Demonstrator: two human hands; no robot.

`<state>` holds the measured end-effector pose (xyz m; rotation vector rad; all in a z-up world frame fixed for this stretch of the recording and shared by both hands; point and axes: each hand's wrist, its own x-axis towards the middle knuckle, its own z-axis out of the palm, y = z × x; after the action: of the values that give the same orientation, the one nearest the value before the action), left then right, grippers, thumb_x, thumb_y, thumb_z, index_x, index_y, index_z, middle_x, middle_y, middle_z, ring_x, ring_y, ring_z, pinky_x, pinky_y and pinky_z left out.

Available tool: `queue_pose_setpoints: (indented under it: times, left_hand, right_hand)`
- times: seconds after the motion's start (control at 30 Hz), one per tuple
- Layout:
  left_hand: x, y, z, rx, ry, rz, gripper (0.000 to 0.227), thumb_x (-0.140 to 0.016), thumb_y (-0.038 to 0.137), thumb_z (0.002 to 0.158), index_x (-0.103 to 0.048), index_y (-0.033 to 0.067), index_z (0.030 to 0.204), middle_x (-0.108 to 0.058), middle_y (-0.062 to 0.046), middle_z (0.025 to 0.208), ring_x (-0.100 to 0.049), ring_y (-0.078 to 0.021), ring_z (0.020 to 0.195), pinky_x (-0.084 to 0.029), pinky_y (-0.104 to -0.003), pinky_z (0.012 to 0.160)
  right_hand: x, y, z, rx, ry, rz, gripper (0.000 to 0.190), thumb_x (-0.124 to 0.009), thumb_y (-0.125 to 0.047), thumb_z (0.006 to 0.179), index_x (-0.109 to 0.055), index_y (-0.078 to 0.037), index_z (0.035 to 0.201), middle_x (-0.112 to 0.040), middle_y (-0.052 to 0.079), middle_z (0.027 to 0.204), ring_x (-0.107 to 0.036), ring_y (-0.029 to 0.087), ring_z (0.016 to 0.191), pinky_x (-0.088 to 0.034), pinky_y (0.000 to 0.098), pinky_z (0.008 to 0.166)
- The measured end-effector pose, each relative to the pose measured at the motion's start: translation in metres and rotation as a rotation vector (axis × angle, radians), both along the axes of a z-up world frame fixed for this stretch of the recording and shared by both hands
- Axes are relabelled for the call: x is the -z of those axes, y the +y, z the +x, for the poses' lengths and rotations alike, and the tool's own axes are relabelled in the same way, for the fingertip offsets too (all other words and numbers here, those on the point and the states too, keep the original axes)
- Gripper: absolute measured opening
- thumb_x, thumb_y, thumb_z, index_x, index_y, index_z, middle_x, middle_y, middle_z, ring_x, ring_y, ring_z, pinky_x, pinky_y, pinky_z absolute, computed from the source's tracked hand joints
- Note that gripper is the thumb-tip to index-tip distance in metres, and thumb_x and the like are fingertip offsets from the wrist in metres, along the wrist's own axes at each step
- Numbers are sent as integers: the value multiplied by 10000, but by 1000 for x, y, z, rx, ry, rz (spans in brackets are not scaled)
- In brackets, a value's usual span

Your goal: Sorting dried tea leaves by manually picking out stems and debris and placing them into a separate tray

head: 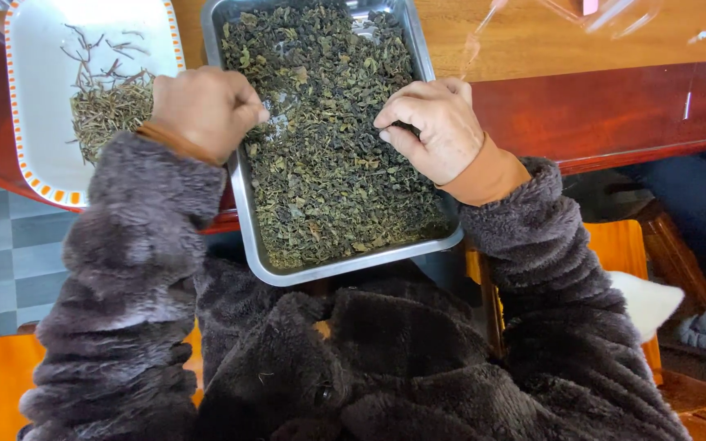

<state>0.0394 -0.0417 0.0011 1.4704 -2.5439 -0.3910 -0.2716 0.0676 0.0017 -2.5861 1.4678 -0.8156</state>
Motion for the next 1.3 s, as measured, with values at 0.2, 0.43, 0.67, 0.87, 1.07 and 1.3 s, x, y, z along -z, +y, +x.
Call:
queue_pose_setpoints:
  times: [0.2,0.43,0.67,0.87,1.07,1.3]
  left_hand:
    - [-19,15,15,85,695,426,89,-733,181,1037,-749,110,986,-731,5,851,-649,-90,747,-559,-262,713]
    - [-10,18,12,4,844,674,107,-692,158,1030,-736,71,1075,-787,-104,939,-712,-101,717,-577,-181,603]
    - [2,15,17,69,984,842,190,-670,169,1007,-713,37,1136,-782,-162,1004,-754,-156,781,-618,-211,637]
    - [1,15,15,79,959,815,194,-650,184,1021,-714,42,1136,-783,-156,1017,-759,-145,812,-608,-195,654]
    - [-10,17,12,179,933,655,149,-638,173,1052,-714,71,1129,-776,-99,1020,-747,-128,836,-598,-196,713]
    - [-18,14,10,75,305,46,111,-809,106,991,-799,134,884,-782,-68,892,-744,-190,756,-651,-377,732]
  right_hand:
    - [-5,-2,9,-16,16,1,96,-743,-133,955,-722,-202,1018,-728,-50,1076,-677,194,1042,-312,482,1007]
    - [-2,-8,19,-14,57,-19,156,-812,-141,916,-725,-232,1008,-713,-73,1094,-669,181,1062,-290,475,1015]
    - [1,-8,23,-44,48,-19,147,-798,-147,919,-716,-221,1016,-719,-68,1091,-676,181,1044,-300,467,1006]
    - [3,-8,22,-45,44,-19,142,-796,-141,921,-717,-223,1005,-727,-73,1072,-684,178,1040,-301,462,1003]
    - [7,-9,23,-32,46,12,116,-776,-154,917,-732,-236,987,-730,-77,1071,-686,165,1038,-298,471,1022]
    - [7,-7,22,-43,29,16,131,-792,-122,914,-746,-216,992,-736,-50,1073,-697,176,1033,-301,474,1036]
